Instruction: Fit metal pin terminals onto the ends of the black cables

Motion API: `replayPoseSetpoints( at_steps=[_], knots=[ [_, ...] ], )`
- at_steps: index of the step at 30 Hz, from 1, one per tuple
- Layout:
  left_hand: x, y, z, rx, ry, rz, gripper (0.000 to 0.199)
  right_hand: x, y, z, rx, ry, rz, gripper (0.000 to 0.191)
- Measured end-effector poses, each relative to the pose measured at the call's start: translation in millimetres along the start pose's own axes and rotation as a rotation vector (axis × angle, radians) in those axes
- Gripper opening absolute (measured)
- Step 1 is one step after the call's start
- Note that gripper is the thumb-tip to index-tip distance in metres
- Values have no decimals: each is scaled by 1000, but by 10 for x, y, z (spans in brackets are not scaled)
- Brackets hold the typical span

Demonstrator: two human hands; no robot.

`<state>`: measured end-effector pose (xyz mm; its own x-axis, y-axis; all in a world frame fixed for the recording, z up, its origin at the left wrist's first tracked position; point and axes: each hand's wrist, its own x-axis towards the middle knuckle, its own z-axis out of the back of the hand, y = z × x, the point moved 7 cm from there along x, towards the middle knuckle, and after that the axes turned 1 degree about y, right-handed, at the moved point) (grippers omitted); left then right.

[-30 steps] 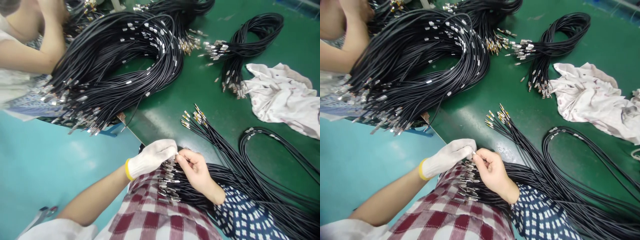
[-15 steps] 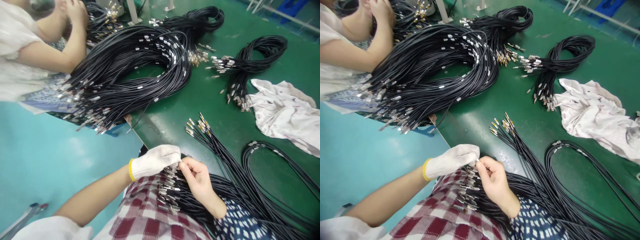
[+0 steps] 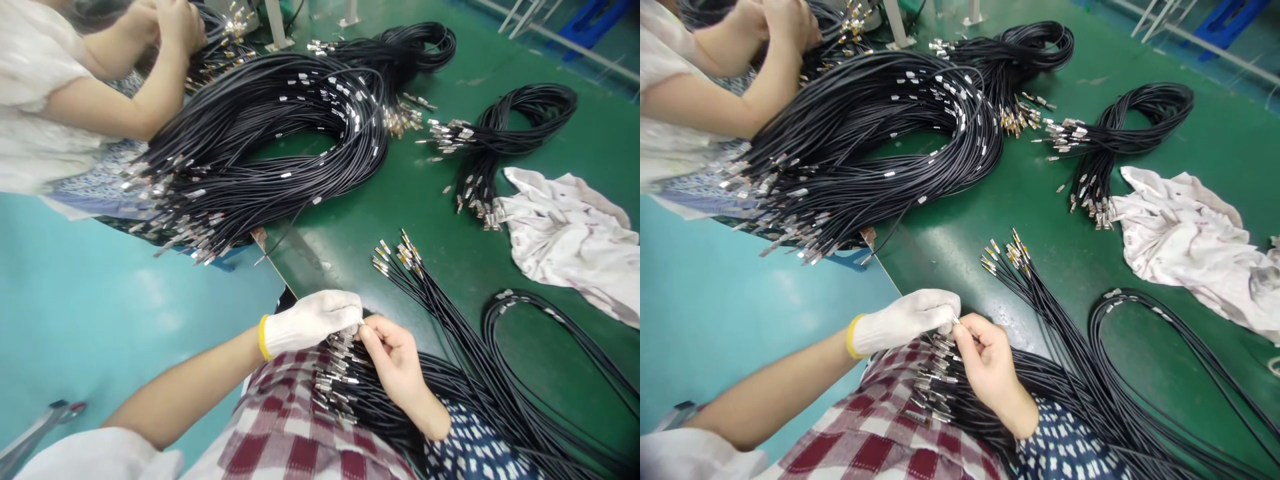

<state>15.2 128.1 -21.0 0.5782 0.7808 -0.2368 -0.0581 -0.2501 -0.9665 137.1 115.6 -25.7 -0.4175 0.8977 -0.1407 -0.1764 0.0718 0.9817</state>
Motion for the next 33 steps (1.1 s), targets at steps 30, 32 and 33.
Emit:
replayPoseSetpoints(
  at_steps=[30,32,33],
  knots=[
    [-91,-103,-444,987,-190,-375,21,298,55,637,-1280,-93,261,15],
    [-88,-86,-439,964,-190,-366,21,353,56,593,-1281,-86,278,14],
    [-82,-75,-440,955,-184,-357,21,383,59,574,-1281,-80,279,14]
  ],
)
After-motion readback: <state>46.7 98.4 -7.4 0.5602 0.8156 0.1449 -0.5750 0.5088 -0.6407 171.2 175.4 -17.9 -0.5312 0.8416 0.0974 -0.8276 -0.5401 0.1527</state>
